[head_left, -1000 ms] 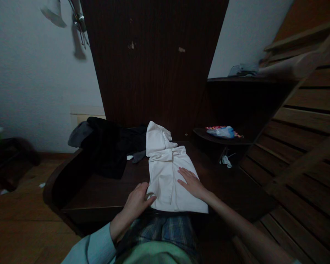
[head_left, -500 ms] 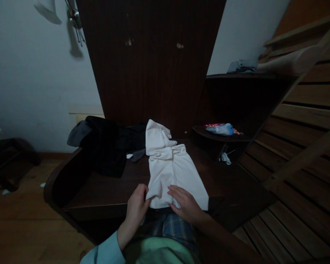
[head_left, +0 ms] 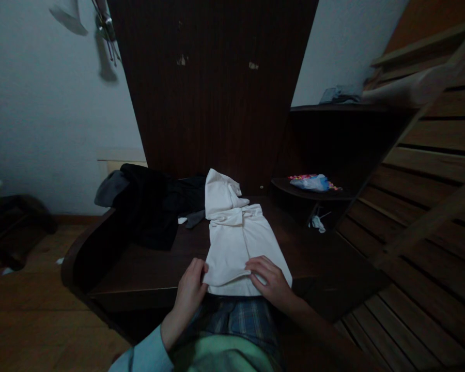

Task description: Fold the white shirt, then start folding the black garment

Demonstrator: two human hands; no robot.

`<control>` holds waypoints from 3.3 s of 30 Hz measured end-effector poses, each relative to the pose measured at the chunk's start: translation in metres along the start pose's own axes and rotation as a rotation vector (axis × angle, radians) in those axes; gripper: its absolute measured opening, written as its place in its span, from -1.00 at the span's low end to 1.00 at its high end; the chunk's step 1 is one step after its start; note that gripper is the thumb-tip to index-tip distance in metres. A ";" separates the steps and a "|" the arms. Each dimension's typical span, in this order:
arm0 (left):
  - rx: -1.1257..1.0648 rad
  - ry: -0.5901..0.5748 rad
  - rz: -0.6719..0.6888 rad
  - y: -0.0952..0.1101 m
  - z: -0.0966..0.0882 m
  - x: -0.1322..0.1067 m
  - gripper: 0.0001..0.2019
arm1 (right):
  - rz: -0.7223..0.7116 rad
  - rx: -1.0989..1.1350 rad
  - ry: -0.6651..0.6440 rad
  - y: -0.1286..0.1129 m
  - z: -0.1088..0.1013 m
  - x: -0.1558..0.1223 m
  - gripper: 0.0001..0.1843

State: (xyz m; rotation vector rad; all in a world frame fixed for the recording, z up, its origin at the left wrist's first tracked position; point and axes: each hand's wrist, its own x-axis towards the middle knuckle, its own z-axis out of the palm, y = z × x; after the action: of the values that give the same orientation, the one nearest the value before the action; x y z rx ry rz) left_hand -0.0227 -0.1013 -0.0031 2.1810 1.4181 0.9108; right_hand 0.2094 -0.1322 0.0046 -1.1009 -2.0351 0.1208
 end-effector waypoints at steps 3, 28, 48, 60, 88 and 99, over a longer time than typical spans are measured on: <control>-0.027 0.009 0.048 -0.004 -0.001 -0.002 -0.74 | -0.090 0.016 -0.216 0.000 -0.004 -0.008 -0.86; 0.058 -0.029 -0.088 -0.008 -0.011 -0.012 -0.79 | 0.289 -0.373 -0.306 0.061 -0.015 -0.032 -0.49; 0.182 -0.037 0.123 -0.013 0.003 -0.011 -0.36 | 0.022 -0.464 0.005 0.054 -0.011 -0.098 -0.48; 0.188 -0.048 0.125 -0.015 0.008 -0.012 -0.32 | -0.013 -0.484 0.055 0.067 -0.014 -0.095 -0.45; 0.408 -0.376 0.593 0.021 0.024 -0.006 -0.37 | 0.025 -0.484 -0.231 0.032 -0.007 -0.065 -0.34; 0.241 -0.246 0.455 0.033 0.030 -0.008 -0.53 | -0.031 -0.437 -0.147 0.017 0.023 -0.053 -0.36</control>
State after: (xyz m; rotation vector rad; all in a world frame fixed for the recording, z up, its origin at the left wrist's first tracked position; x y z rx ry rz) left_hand 0.0175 -0.1210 -0.0062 2.7538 0.9745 0.5977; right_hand 0.2205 -0.1545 -0.0498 -1.3558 -2.2727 -0.2804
